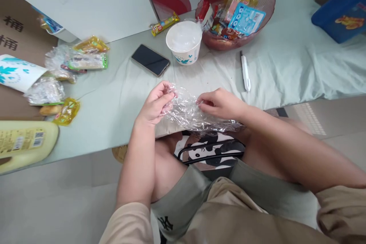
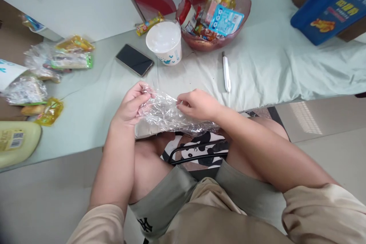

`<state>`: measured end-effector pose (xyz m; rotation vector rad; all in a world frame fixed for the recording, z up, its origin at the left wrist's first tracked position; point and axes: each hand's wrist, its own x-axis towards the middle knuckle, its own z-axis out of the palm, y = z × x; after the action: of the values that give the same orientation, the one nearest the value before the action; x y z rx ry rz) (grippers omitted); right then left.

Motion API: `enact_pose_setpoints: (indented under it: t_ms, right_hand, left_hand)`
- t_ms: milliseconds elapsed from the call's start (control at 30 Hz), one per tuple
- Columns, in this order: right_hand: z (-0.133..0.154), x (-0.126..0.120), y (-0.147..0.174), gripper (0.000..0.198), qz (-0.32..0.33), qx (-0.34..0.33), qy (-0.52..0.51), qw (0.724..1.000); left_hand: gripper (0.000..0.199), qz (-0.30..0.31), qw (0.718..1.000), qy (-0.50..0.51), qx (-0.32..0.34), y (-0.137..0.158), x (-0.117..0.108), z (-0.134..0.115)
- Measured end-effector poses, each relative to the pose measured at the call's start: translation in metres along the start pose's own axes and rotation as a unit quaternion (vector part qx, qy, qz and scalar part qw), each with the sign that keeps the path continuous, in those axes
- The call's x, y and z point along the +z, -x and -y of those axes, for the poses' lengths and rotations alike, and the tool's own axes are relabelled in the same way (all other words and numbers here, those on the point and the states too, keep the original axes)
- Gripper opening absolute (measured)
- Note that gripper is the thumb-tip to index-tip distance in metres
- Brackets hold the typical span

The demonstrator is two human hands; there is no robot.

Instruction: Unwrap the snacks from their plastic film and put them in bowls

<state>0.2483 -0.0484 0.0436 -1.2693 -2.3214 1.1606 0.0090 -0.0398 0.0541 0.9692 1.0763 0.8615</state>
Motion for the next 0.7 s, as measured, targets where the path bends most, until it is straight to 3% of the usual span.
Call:
enact_pose_setpoints:
  t_ms: [133, 267, 333, 433, 500, 567, 633, 700]
  right_hand:
    - [0.001, -0.009, 0.001, 0.024, -0.016, 0.000, -0.032, 0.999]
    - [0.003, -0.005, 0.001, 0.024, 0.055, -0.007, -0.104, 0.993]
    - [0.004, -0.003, 0.001, 0.019, 0.082, -0.020, -0.113, 0.990]
    - [0.006, -0.002, 0.002, 0.025, 0.024, -0.050, -0.125, 0.991]
    - [0.007, -0.002, 0.002, 0.026, -0.055, -0.058, -0.160, 0.984]
    - [0.008, -0.002, 0.003, 0.026, -0.125, -0.052, -0.198, 0.971]
    - [0.009, 0.000, 0.003, 0.026, -0.187, -0.027, -0.203, 0.961]
    - [0.010, 0.004, 0.002, 0.028, -0.244, 0.013, -0.165, 0.956]
  left_hand:
    - [0.032, -0.055, 0.998, -0.033, 0.021, 0.000, -0.010, 0.001]
    - [0.040, -0.071, 0.995, -0.030, 0.056, 0.001, -0.014, 0.005]
    - [0.047, -0.107, 0.990, -0.038, 0.087, -0.002, -0.016, 0.010]
    - [0.054, -0.245, 0.954, -0.043, 0.167, -0.010, -0.020, 0.016]
    - [0.052, -0.289, 0.944, 0.001, 0.158, -0.013, -0.020, 0.017]
    - [0.059, -0.225, 0.968, 0.075, 0.080, -0.012, -0.013, 0.016]
    - [0.074, -0.099, 0.986, 0.133, -0.002, -0.008, 0.001, 0.016]
    - [0.085, 0.011, 0.988, 0.153, -0.035, -0.003, 0.018, 0.019]
